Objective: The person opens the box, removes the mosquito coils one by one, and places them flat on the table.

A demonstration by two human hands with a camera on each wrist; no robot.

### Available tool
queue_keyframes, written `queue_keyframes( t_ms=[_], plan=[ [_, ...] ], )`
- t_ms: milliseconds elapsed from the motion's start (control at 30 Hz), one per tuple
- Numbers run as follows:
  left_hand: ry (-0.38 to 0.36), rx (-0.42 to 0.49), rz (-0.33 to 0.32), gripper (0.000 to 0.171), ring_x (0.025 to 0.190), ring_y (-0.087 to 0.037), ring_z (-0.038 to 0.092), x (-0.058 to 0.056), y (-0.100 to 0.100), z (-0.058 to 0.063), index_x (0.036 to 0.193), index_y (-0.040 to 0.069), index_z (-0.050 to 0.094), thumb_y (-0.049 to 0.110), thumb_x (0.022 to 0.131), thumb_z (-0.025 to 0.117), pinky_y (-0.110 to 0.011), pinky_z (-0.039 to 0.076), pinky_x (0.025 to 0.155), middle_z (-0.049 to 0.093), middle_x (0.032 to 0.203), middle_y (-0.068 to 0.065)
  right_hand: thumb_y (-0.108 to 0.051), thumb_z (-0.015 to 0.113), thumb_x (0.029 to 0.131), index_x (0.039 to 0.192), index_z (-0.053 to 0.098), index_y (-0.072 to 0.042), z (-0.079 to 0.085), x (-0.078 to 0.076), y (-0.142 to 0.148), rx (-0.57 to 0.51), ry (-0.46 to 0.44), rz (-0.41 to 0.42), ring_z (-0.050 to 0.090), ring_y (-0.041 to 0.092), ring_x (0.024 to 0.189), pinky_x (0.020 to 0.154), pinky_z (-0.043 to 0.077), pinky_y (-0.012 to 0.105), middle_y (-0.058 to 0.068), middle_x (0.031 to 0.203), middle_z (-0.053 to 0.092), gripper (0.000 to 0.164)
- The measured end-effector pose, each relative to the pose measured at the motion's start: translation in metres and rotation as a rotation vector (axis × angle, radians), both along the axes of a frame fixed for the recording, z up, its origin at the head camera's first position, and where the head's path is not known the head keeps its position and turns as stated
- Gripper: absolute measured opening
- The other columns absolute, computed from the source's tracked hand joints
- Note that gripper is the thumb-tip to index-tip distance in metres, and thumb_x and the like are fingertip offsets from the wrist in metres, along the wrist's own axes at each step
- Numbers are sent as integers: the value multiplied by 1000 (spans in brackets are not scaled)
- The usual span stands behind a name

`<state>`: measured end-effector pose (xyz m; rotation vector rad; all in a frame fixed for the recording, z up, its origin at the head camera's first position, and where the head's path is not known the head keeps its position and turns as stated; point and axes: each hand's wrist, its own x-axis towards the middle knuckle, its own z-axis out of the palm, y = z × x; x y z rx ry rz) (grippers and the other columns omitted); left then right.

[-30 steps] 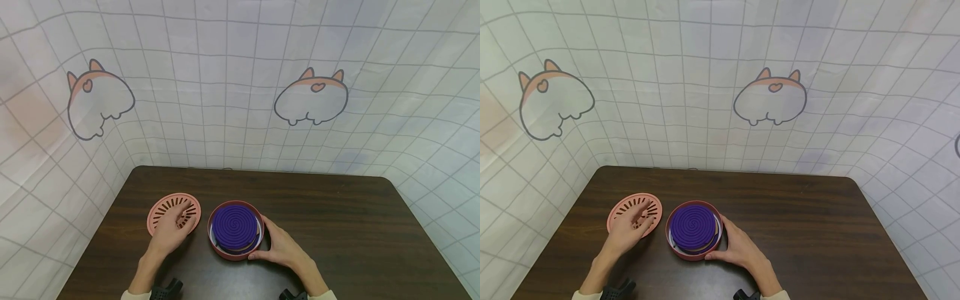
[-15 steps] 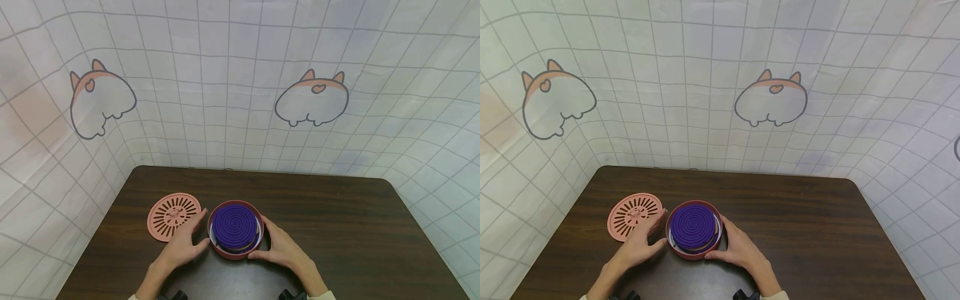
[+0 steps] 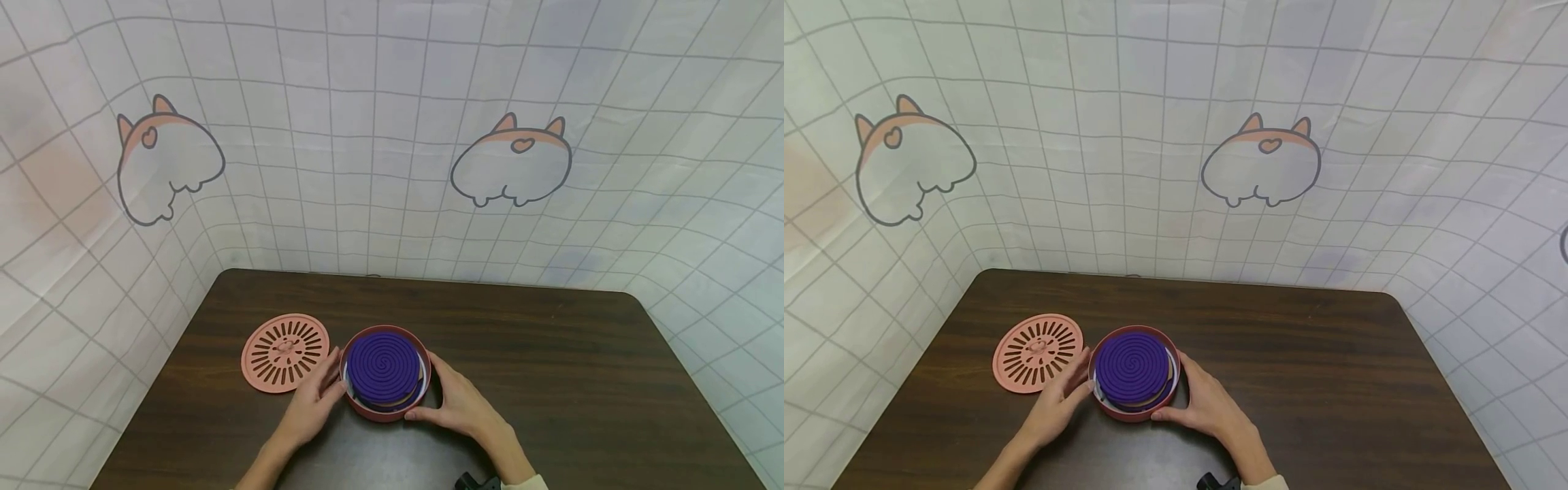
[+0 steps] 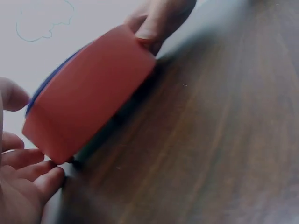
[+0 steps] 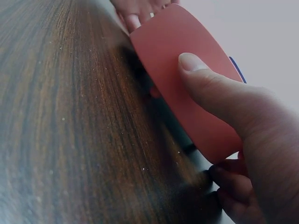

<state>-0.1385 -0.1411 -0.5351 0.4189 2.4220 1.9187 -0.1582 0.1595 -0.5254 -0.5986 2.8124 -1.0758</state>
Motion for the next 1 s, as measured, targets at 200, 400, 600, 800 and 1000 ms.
queue_keyframes(
  t_ms=[200,400,600,800,1000],
  plan=[
    [29,-75,91,55,142,-28,44,2,6,-6,153,0,36,21,105,52,-10,34,107,39,158,-16,-71,81,65,156,33,-18,0,0,0,-2,2,7,51,28,138,111,44,53,6,152,50,116],
    [63,-96,141,52,140,-27,48,3,10,-6,152,0,40,18,104,53,-11,35,108,45,155,-14,-71,82,65,158,32,-16,1,0,0,8,-4,-2,49,29,140,112,42,53,8,154,48,119],
    [45,-96,159,51,140,-20,47,3,12,-7,152,5,42,19,104,53,-11,34,108,46,155,-8,-71,81,65,160,24,-11,3,0,1,13,-40,-10,41,32,146,115,38,54,12,162,35,127],
    [67,-112,168,50,140,-22,47,3,12,-8,151,7,44,20,104,54,-12,34,109,47,154,-8,-68,83,66,161,19,-10,5,1,1,-13,-77,1,37,33,148,117,35,56,12,164,30,129],
    [26,-96,170,50,139,-17,48,4,11,-8,152,8,44,20,104,54,-12,35,108,47,154,-5,-67,82,68,162,16,-11,9,1,1,-22,-98,17,33,32,150,118,33,56,11,165,26,127]
  ],
)
